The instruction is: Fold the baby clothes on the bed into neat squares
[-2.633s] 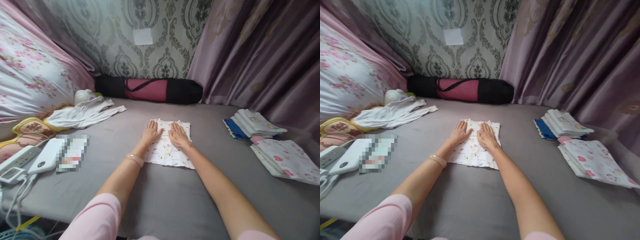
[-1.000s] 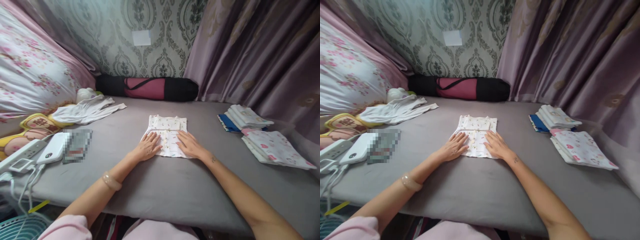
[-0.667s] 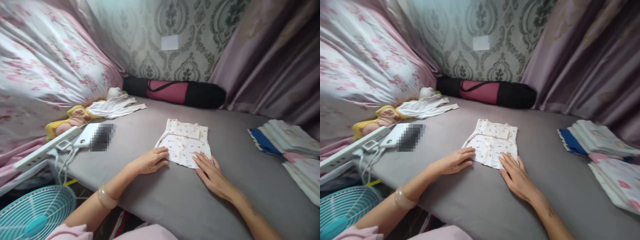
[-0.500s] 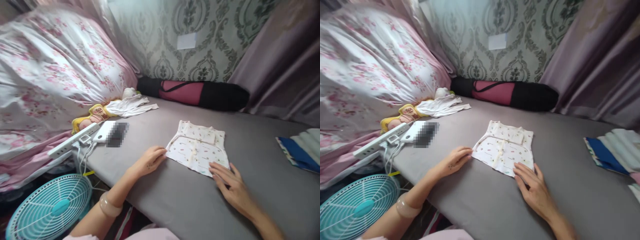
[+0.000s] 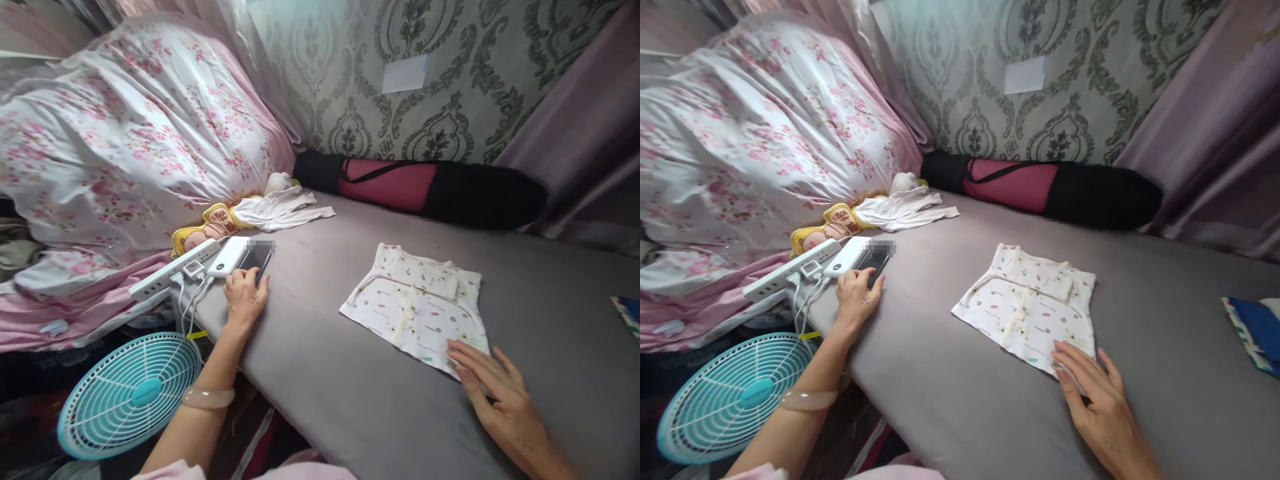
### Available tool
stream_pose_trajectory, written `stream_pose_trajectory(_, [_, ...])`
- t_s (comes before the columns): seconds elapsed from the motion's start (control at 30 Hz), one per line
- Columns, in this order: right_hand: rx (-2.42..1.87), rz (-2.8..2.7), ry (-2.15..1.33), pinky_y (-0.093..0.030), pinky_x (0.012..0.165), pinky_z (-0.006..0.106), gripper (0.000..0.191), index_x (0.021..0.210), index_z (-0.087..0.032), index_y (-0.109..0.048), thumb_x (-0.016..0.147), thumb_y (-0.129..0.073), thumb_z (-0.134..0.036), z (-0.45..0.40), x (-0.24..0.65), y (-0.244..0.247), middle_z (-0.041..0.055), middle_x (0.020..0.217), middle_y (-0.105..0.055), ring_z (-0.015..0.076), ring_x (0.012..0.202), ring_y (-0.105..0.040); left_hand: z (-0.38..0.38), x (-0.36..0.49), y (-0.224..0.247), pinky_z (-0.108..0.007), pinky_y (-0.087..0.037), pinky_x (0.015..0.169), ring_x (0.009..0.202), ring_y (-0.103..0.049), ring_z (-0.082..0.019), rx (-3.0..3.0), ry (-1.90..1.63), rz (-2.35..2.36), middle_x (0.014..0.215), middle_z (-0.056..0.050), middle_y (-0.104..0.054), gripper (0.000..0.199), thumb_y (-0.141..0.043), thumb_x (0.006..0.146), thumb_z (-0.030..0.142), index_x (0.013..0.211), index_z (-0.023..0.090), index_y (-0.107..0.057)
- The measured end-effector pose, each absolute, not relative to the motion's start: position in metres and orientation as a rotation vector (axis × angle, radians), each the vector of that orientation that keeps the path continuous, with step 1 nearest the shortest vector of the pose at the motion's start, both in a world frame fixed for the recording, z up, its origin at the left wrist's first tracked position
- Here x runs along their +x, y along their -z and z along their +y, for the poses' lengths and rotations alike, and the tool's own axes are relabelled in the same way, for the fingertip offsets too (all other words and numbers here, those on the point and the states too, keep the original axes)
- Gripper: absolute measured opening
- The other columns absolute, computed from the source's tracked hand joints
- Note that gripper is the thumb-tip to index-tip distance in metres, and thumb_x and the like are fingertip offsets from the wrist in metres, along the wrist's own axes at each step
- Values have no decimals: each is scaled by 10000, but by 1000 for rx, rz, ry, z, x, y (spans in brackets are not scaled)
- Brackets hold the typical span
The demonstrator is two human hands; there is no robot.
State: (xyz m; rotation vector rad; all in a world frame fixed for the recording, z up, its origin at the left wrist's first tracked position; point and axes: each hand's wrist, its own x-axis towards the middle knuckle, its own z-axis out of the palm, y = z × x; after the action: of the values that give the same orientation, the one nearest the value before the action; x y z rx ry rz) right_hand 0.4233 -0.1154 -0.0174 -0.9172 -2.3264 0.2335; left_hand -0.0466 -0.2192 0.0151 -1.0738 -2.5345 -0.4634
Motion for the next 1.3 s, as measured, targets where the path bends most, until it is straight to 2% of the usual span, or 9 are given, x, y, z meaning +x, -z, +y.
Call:
stream_pose_trajectory(0.2, [-892,-2335,-173,-273,1109,515,285,1106,-258,-652,943,-465,-397,-115,422,16,58,1191,-669,245,1102,-625,-212,-60,-15,-457,-396,897,1062,-476,-337,-1033,348,-2628,1099,-153,-511,430,-513,872,468,1160,181,-651])
stream_pose_trajectory(0.33, [-953,-2226,-45,-364,1059,463,261,1091,-225,-642,937,-477,-357,-115,419,11,72,1153,-676,238,1044,-637,-209,-50,-18,-465,-390,885,1061,-478,-349,-1074,324,-2592,1104,-165,-514,410,-521,871,450,1141,169,-650])
stream_pose_trajectory(0.47, [-1301,-2075,128,-474,879,427,345,1056,-175,-632,934,-412,-410,-116,421,8,131,1058,-667,286,949,-626,-203,-16,-20,-413,-406,875,991,-539,-292,-1373,567,-2533,1013,-132,-596,359,-516,889,414,1115,171,-654])
stream_pose_trajectory(0.57, [-1557,-2101,241,-477,778,447,434,1011,-155,-629,906,-384,-497,-117,424,9,162,976,-642,322,873,-600,-196,17,-20,-350,-434,821,852,-582,-221,-1771,818,-2589,856,-74,-642,323,-507,898,416,1030,165,-661])
stream_pose_trajectory(0.67, [-1734,-2118,257,-468,727,431,409,937,-168,-618,877,-413,-517,-120,425,7,152,913,-619,319,837,-585,-191,46,-22,-341,-441,793,829,-578,-208,-1988,910,-2574,845,-58,-650,322,-510,887,441,994,172,-651])
stream_pose_trajectory(0.9, [-1836,-2045,-126,-431,688,345,250,767,-234,-543,862,-449,-445,-128,419,-6,71,874,-616,242,794,-593,-179,72,-24,-320,-453,749,787,-570,-186,-2228,1005,-2574,856,-38,-653,354,-537,850,426,1102,181,-586])
stream_pose_trajectory(1.03, [-1923,-1927,-354,-396,610,298,202,927,-242,-536,875,-466,-424,-131,414,-13,14,783,-637,200,680,-588,-173,76,-22,-301,-450,714,743,-558,-168,-2310,1004,-2559,835,-20,-640,408,-547,838,400,1187,188,-541])
stream_pose_trajectory(1.13, [-1873,-1942,-521,-388,580,283,301,1109,-250,-529,890,-469,-448,-132,416,-20,-22,706,-622,179,603,-565,-171,75,-22,-282,-440,700,735,-544,-157,-2404,954,-2523,861,-18,-622,466,-575,820,398,1239,199,-532])
stream_pose_trajectory(1.3, [-1525,-2267,-806,-428,615,261,276,1114,-272,-616,893,-498,-385,-133,432,-36,-16,748,-617,150,627,-559,-169,68,-27,-259,-417,688,717,-527,-145,-2679,788,-2406,840,-10,-602,343,-502,876,377,1161,244,-639])
